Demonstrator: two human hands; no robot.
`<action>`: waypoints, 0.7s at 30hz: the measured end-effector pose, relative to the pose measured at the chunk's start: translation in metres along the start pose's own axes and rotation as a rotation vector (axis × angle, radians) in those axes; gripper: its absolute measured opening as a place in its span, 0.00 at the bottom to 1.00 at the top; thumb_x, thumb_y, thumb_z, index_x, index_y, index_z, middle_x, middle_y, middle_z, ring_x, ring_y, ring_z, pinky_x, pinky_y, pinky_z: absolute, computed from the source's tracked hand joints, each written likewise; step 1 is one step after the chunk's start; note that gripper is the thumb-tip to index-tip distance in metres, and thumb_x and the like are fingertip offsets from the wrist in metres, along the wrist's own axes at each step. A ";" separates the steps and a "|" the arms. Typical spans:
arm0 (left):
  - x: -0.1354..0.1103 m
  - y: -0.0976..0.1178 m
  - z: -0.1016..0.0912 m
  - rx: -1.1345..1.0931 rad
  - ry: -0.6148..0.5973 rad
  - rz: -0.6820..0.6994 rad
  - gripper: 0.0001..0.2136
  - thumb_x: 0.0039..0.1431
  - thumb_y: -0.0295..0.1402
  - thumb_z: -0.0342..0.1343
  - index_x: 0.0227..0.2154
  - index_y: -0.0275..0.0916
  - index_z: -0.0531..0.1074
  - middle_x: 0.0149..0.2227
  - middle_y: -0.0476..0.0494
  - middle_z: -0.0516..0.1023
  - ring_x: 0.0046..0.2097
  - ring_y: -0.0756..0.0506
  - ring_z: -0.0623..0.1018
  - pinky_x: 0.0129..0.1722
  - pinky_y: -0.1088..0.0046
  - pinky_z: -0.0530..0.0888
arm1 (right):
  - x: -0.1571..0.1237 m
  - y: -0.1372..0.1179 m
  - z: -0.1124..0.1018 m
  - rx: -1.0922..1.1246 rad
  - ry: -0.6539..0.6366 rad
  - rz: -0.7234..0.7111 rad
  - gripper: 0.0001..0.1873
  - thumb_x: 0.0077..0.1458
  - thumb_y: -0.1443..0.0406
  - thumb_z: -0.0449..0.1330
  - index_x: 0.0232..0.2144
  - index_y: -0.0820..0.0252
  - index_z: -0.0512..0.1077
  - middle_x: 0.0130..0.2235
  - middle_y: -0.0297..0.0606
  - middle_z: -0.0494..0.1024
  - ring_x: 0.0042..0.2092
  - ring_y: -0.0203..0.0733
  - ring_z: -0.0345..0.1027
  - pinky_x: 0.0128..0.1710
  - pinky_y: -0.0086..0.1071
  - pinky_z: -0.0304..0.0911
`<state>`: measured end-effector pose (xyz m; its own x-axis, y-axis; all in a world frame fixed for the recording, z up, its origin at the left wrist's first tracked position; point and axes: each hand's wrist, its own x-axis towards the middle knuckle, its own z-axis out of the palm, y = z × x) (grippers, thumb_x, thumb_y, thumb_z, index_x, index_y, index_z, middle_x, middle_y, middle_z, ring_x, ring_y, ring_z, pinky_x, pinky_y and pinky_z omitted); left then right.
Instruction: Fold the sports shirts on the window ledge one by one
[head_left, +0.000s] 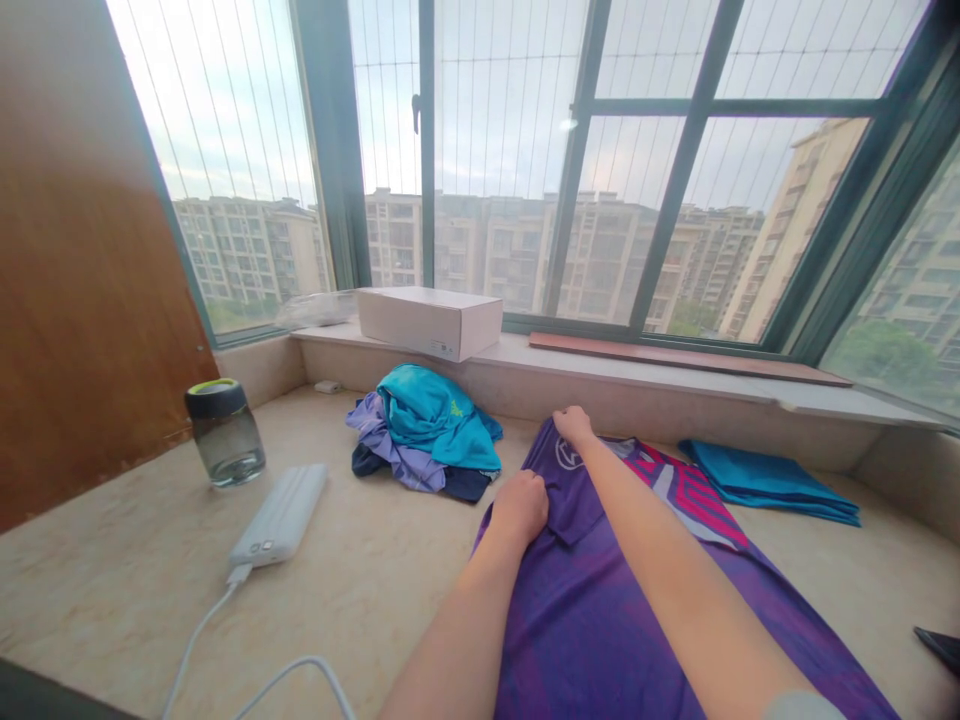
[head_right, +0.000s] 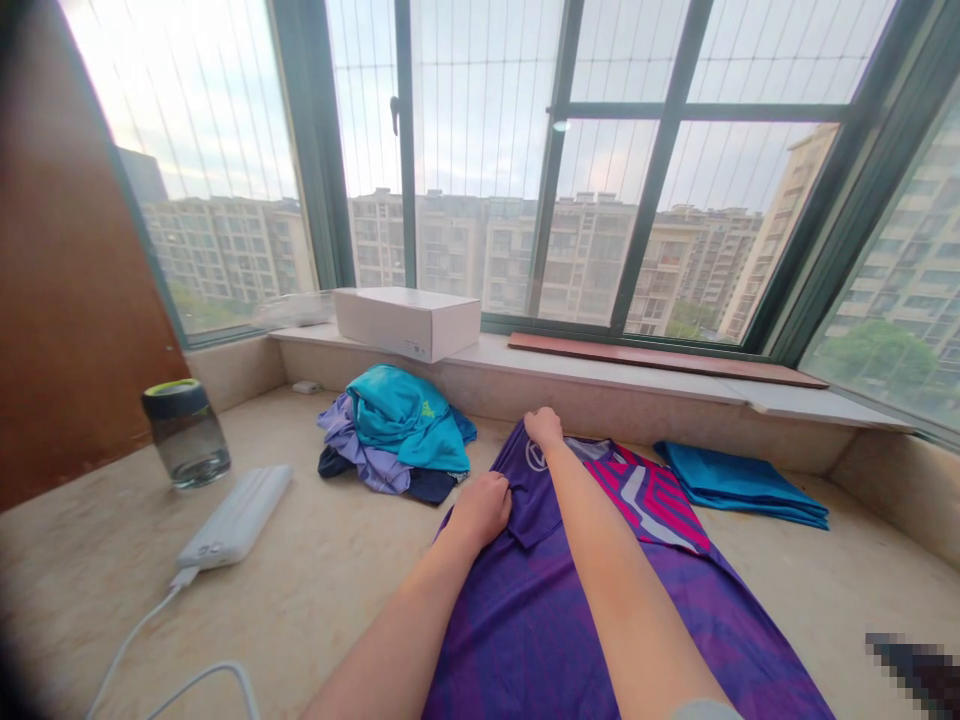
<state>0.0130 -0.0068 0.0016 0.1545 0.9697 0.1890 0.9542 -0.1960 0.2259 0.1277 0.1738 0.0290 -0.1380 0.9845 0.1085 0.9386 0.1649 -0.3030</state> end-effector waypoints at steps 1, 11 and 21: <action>0.000 0.000 0.000 -0.002 0.001 -0.005 0.16 0.68 0.30 0.43 0.43 0.34 0.77 0.46 0.32 0.79 0.49 0.39 0.79 0.46 0.64 0.77 | 0.001 0.002 0.000 0.008 0.000 0.027 0.16 0.65 0.58 0.60 0.51 0.60 0.71 0.51 0.43 0.75 0.47 0.44 0.73 0.47 0.43 0.72; -0.001 -0.003 -0.004 0.033 0.090 -0.046 0.18 0.69 0.38 0.45 0.47 0.32 0.75 0.49 0.29 0.77 0.56 0.34 0.73 0.59 0.55 0.66 | -0.010 0.002 -0.012 0.047 0.055 -0.160 0.19 0.69 0.66 0.50 0.58 0.62 0.70 0.57 0.48 0.75 0.57 0.45 0.69 0.57 0.38 0.62; 0.003 -0.004 0.005 0.058 0.166 -0.150 0.24 0.70 0.39 0.42 0.55 0.27 0.72 0.62 0.24 0.69 0.66 0.31 0.65 0.65 0.51 0.58 | -0.075 0.025 0.017 -0.112 -0.149 -0.358 0.24 0.68 0.56 0.48 0.57 0.61 0.72 0.62 0.51 0.70 0.63 0.53 0.63 0.61 0.44 0.56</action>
<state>0.0108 -0.0018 -0.0039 -0.0299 0.9493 0.3130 0.9771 -0.0382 0.2093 0.1561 0.1052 -0.0023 -0.4988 0.8654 0.0471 0.8505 0.4992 -0.1656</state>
